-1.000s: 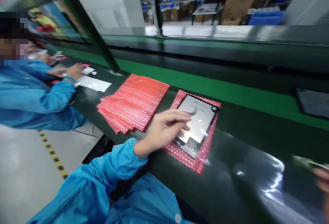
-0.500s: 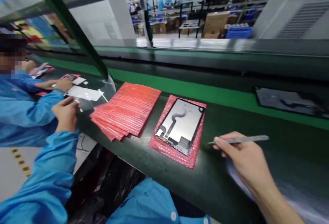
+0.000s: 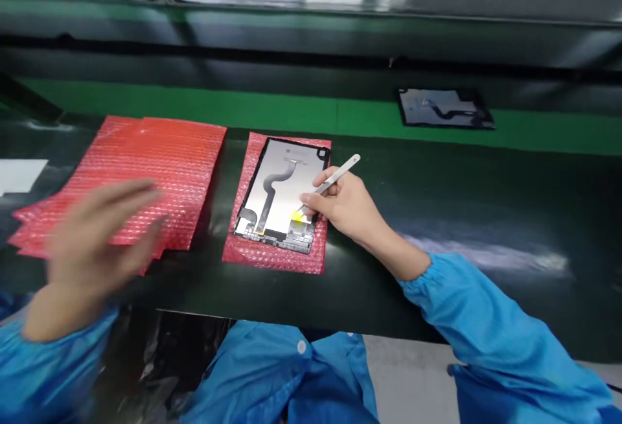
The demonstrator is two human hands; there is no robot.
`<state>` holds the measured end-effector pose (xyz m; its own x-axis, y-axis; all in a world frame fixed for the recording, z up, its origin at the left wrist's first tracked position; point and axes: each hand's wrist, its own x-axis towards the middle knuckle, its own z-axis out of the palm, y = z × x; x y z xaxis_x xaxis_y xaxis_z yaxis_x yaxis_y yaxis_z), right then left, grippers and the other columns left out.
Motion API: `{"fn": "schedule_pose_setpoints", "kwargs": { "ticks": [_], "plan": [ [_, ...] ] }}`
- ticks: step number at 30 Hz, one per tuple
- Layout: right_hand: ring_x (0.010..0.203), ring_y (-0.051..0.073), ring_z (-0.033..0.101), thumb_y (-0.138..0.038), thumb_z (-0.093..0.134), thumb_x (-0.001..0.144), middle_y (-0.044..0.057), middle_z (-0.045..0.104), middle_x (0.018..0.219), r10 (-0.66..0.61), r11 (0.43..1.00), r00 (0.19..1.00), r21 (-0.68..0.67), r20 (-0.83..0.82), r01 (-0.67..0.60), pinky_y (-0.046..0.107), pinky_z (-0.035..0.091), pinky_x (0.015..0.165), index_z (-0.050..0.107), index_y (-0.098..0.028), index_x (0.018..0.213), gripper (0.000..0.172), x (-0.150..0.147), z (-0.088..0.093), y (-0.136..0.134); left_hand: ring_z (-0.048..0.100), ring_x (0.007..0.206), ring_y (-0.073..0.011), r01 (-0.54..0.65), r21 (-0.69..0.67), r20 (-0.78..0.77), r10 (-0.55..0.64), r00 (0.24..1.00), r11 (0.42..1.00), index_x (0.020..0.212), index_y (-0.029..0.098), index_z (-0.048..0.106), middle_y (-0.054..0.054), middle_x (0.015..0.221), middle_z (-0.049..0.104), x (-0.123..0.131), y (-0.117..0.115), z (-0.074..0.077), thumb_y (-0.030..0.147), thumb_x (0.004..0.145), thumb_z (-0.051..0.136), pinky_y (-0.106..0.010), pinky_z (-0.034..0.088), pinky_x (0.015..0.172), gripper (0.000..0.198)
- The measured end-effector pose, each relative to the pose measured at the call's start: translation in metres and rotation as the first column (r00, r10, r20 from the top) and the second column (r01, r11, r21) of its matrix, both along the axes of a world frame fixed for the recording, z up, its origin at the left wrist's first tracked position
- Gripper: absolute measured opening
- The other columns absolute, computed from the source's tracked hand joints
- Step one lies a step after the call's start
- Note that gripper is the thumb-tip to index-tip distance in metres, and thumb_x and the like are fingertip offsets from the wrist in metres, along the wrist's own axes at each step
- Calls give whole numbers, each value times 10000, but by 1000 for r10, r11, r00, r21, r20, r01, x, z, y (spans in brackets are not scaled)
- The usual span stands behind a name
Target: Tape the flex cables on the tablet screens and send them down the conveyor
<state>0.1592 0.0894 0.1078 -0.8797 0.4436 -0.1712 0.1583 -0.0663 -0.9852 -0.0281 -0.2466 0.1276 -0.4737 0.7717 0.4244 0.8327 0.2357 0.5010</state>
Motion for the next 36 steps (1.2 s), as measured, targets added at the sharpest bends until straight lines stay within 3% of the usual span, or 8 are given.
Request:
{"fn": "schedule_pose_setpoints", "kwargs": {
  "ticks": [3, 10, 15, 18, 23, 26, 31, 36],
  "plan": [
    [621, 203, 703, -456, 1006, 752, 39, 707, 725, 125, 992, 991, -15, 37, -124, 282, 532, 516, 573, -188, 963, 551, -24, -2, -15, 456, 1530, -369, 351, -186, 59, -346, 936, 918, 1488, 270, 670, -68, 1639, 502, 8, 57, -2, 207, 1038, 583, -598, 444, 1287, 463],
    [597, 186, 673, -436, 1004, 768, 5, 664, 678, 289, 957, 955, 0, 66, -290, 282, 542, 504, 589, -207, 922, 498, -56, -14, -38, 514, 1491, -342, 494, -124, 437, -400, 806, 861, 1209, 255, 808, -63, 1424, 679, -15, 98, -23, 183, 917, 661, -572, 379, 1340, 335],
    [597, 193, 668, -471, 1030, 749, 11, 637, 677, 282, 958, 953, 27, 106, -287, 295, 548, 500, 616, -195, 946, 534, -59, -15, -37, 617, 1366, -407, 361, 38, 709, -280, 647, 932, 889, 261, 814, -60, 1171, 734, -14, 104, -24, 224, 758, 908, -610, 496, 1239, 165],
    [581, 199, 669, -461, 1061, 708, 8, 631, 677, 303, 952, 942, 1, 147, -306, 288, 527, 472, 614, -193, 978, 587, -64, -13, -35, 636, 1331, -418, 330, 55, 762, -252, 596, 943, 910, 249, 809, -57, 1151, 712, -16, 104, -27, 260, 758, 937, -612, 552, 1172, 199],
    [603, 201, 681, -423, 1067, 710, -2, 631, 686, 331, 943, 923, -36, 195, -330, 275, 531, 478, 603, -201, 983, 583, -69, -11, -36, 672, 1265, -398, 65, 83, 856, -104, 506, 994, 1016, 190, 791, -49, 1125, 658, -26, 88, -65, 233, 882, 791, -616, 602, 1086, 140],
    [634, 201, 693, -403, 1069, 713, -3, 640, 702, 330, 943, 924, -28, 196, -331, 277, 558, 507, 604, -201, 962, 565, -69, -10, -38, 666, 1270, -410, 33, 103, 885, -107, 453, 994, 1038, 169, 782, -47, 1149, 656, -31, 80, -81, 239, 917, 736, -642, 600, 1070, 147],
    [607, 188, 691, -386, 1058, 734, -20, 643, 696, 330, 944, 924, -47, 194, -327, 260, 569, 504, 590, -193, 966, 556, -69, -8, -40, 654, 1290, -418, 134, 96, 858, -150, 491, 986, 1006, 139, 779, -43, 1154, 650, -26, 91, -55, 241, 928, 725, -645, 582, 1082, 139],
    [596, 176, 692, -328, 1034, 776, -25, 639, 696, 327, 945, 927, -36, 185, -326, 228, 563, 485, 576, -183, 980, 523, -68, -10, -40, 641, 1315, -388, 404, 48, 678, -326, 658, 914, 1005, 155, 781, -40, 1170, 665, -19, 102, -27, 285, 980, 704, -623, 553, 1154, 153]
  ]
}}
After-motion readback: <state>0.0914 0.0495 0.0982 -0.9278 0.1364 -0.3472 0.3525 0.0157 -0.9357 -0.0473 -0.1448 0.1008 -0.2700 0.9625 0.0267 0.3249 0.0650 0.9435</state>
